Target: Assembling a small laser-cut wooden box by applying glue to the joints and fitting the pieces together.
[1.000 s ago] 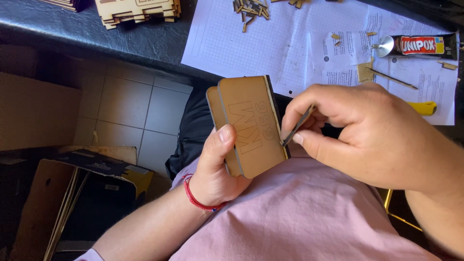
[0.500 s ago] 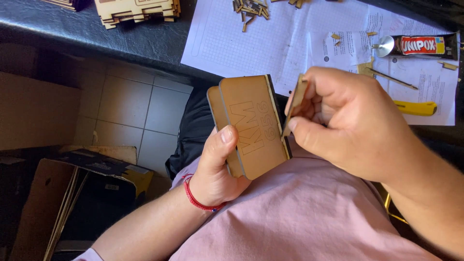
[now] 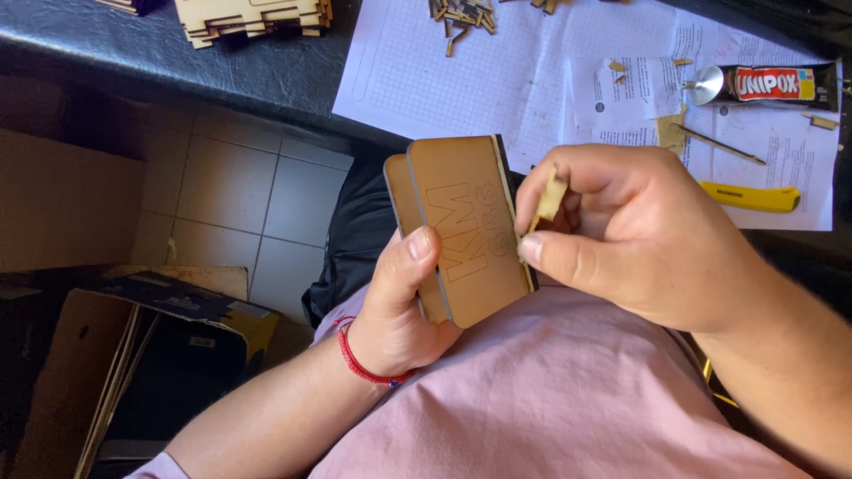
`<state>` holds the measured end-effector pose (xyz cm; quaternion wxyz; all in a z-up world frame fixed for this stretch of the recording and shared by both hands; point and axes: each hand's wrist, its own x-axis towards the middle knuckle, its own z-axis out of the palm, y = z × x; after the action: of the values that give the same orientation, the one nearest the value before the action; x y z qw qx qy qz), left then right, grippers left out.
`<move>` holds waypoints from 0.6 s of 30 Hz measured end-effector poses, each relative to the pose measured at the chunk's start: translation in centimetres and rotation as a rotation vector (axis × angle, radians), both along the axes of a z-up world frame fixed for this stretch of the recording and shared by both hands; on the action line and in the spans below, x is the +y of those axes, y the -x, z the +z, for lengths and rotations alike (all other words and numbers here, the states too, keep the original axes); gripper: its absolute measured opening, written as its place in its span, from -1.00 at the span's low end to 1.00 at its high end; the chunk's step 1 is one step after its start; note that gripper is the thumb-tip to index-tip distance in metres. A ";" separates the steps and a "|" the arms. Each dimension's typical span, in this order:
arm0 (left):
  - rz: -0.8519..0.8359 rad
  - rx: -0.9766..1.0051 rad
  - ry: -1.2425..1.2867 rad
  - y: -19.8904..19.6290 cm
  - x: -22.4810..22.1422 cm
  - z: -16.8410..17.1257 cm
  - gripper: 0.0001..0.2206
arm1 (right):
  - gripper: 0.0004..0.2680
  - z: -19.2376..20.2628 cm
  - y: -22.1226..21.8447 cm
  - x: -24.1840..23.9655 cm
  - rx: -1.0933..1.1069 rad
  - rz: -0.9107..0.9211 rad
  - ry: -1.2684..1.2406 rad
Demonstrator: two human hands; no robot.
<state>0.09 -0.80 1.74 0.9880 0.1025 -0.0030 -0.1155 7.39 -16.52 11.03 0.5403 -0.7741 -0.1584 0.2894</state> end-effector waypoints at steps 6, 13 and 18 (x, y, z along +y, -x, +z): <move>0.014 -0.016 -0.014 0.1 0.0 0.1 -0.44 | -0.90 0.3 0.0 0.3 -0.028 -0.039 0.076; 0.019 -0.028 -0.012 0.0 -0.1 -0.1 -0.43 | -0.91 0.2 -0.2 0.3 -0.010 -0.034 0.224; 0.013 -0.031 -0.023 0.1 0.0 0.0 -0.46 | -0.91 0.6 -0.2 0.0 -0.052 0.014 0.235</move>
<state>0.03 -0.83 1.71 0.9873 0.1158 -0.0163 -0.1077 7.58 -16.54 11.64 0.4393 -0.8384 -0.1429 0.2894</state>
